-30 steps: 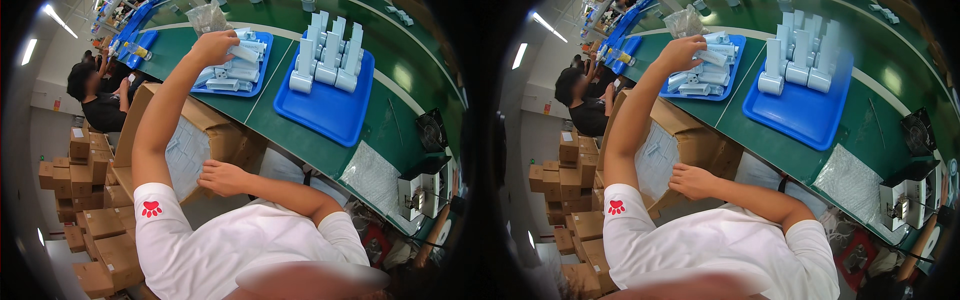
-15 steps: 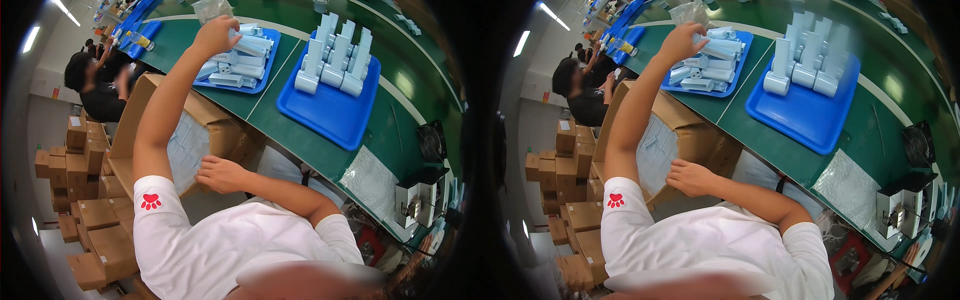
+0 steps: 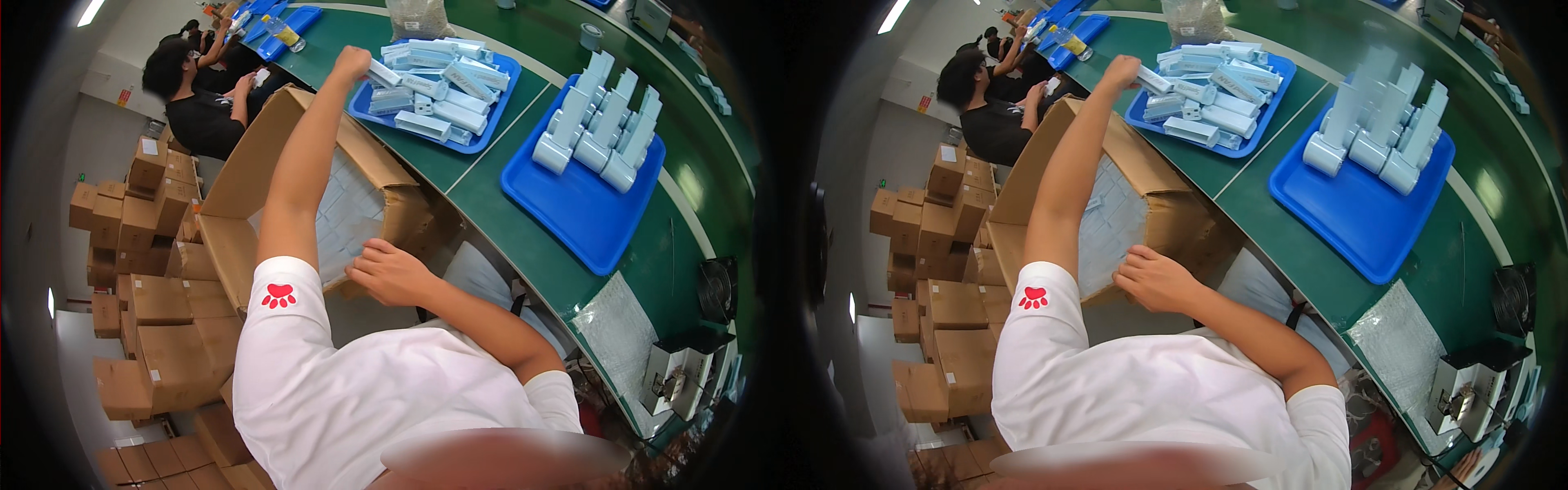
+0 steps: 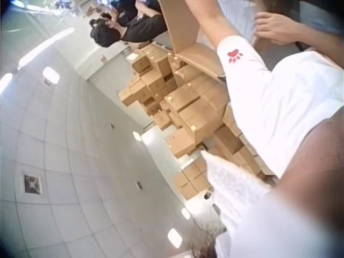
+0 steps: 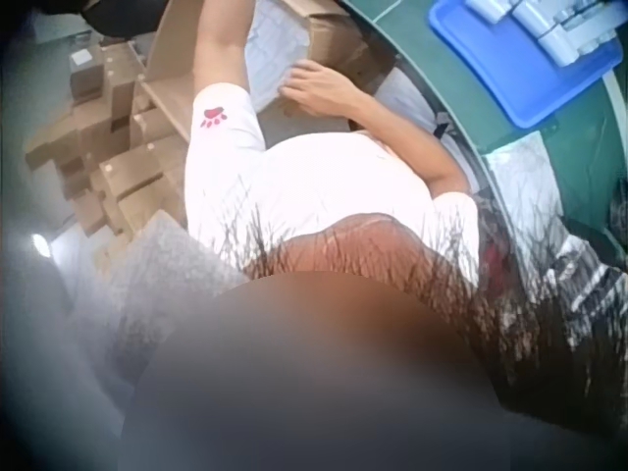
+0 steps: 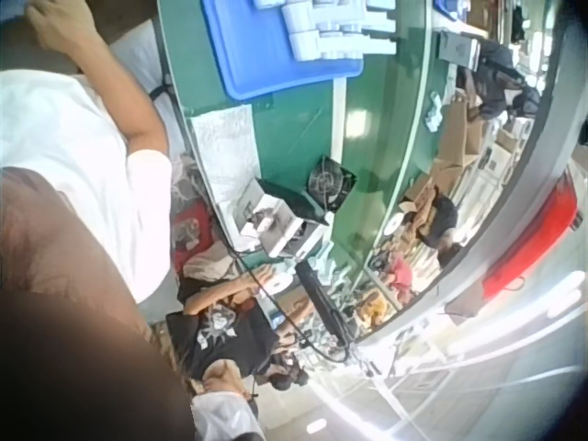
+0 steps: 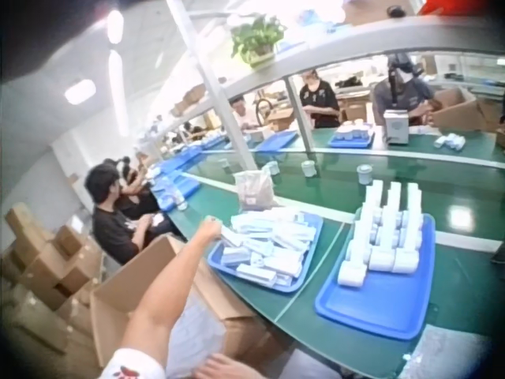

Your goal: The person assembles small electronic devices by inserting a cylindrical motor component into a light blue plastic housing. They repeatedly pick up parts from blue trays, connect them, and place the finished units back into the trays or into a cardboard box.

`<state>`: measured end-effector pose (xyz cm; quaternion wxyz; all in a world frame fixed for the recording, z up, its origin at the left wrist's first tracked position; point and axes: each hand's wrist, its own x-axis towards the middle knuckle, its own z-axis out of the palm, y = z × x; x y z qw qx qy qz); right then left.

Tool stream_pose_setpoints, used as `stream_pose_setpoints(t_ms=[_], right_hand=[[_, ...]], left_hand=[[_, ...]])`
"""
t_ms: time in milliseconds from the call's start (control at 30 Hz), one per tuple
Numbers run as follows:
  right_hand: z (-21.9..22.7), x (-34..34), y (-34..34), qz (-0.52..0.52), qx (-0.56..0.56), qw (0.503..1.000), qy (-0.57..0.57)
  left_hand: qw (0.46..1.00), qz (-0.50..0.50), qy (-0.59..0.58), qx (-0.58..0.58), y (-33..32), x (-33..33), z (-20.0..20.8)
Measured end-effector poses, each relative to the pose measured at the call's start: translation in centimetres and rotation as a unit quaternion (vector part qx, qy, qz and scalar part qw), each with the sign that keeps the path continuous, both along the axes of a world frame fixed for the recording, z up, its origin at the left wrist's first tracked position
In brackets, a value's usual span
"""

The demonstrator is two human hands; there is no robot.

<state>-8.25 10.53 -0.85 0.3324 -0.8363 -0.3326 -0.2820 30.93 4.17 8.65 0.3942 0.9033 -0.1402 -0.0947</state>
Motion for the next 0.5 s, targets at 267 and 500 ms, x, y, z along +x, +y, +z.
stream_pose_setpoints(t_ms=[267, 500], right_hand=[[0.7, -0.2, 0.3, 0.011, -0.022, 0.999, 0.02], [0.2, -0.3, 0.2, -0.017, -0.03, 0.999, 0.042]], left_hand=[[0.957, -0.026, -0.184, 0.222, 6.2, 2.1, -3.5], [0.897, -0.026, -0.438, 0.057, 15.0, -3.7, 4.5]])
